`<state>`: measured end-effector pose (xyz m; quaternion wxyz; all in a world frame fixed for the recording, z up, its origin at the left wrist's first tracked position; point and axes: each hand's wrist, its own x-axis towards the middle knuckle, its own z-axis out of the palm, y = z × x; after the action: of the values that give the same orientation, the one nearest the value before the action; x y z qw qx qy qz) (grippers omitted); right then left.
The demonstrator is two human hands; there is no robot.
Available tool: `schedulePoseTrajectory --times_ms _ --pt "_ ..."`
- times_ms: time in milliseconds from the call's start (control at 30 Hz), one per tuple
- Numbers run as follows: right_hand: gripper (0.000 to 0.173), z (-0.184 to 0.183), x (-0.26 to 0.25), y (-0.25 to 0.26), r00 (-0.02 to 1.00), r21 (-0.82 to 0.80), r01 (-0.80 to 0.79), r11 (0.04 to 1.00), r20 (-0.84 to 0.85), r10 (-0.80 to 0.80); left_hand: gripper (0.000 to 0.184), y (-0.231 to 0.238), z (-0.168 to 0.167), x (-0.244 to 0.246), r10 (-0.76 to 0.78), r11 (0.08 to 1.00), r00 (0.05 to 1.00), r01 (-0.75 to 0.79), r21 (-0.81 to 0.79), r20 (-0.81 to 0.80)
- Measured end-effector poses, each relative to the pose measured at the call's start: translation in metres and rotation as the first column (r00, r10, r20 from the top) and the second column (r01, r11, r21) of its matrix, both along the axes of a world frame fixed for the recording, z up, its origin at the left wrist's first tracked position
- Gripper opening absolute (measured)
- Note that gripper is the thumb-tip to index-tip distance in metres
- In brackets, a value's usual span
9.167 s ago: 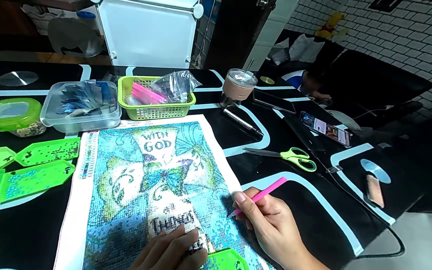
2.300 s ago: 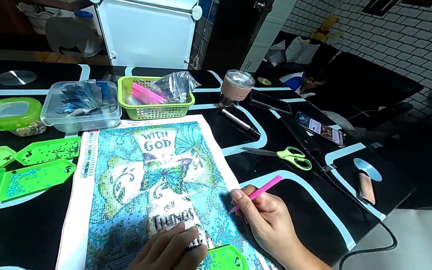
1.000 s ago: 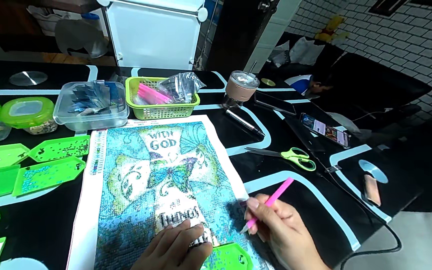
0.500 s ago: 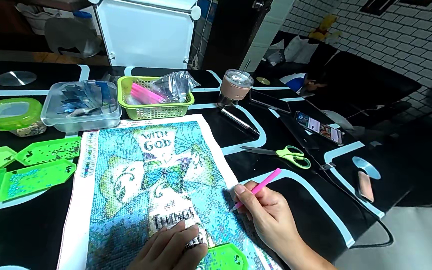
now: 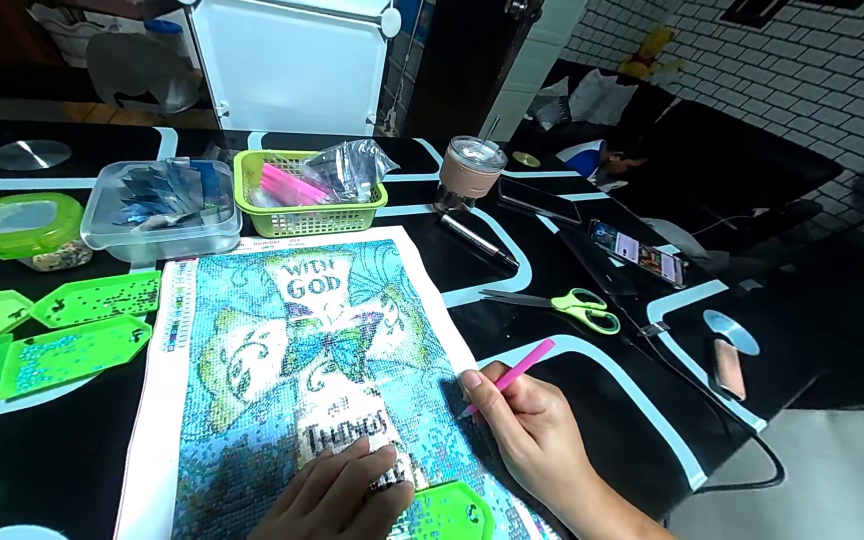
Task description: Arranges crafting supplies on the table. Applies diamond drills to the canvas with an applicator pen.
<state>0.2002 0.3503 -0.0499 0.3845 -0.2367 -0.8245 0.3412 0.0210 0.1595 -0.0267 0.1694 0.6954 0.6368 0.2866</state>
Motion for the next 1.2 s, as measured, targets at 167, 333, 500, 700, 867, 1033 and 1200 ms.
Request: schedulePoseTrajectory --times_ms 167,333,500,700,867,1033,1200 --pt "0.034 -0.001 0.001 -0.001 1.0 0.039 0.001 0.999 0.015 -0.001 0.042 0.0 -0.002 0.0 0.004 1.0 1.0 -0.004 0.017 0.006" --pt "0.03 0.005 0.004 -0.002 1.0 -0.131 0.002 0.991 -0.011 -0.003 0.04 0.0 -0.002 0.0 0.007 1.0 1.0 -0.007 0.026 0.001" --pt "0.026 0.017 0.011 -0.018 0.98 -0.406 -0.119 0.906 -0.193 0.043 0.039 0.0 -0.003 0.001 0.019 0.999 1.0 -0.019 0.043 0.001" --pt "0.028 0.007 0.014 -0.045 0.967 -0.193 -0.25 0.949 -0.098 0.235 0.039 0.0 -0.003 0.002 0.026 0.999 1.0 -0.026 0.034 0.006" --pt "0.027 0.009 0.013 -0.051 0.96 -0.164 -0.278 0.946 -0.066 0.271 0.039 0.0 -0.004 0.002 0.026 0.999 1.0 -0.027 0.038 0.006" --pt "0.028 0.009 0.011 -0.055 0.949 -0.148 -0.317 0.937 -0.045 0.313 0.037 -0.001 -0.004 0.002 0.035 0.998 0.999 -0.035 0.051 -0.005" --pt "0.028 0.01 0.01 -0.056 0.944 -0.121 -0.329 0.937 -0.024 0.328 0.037 0.0 -0.006 0.003 0.034 0.998 0.999 -0.034 0.061 -0.006"
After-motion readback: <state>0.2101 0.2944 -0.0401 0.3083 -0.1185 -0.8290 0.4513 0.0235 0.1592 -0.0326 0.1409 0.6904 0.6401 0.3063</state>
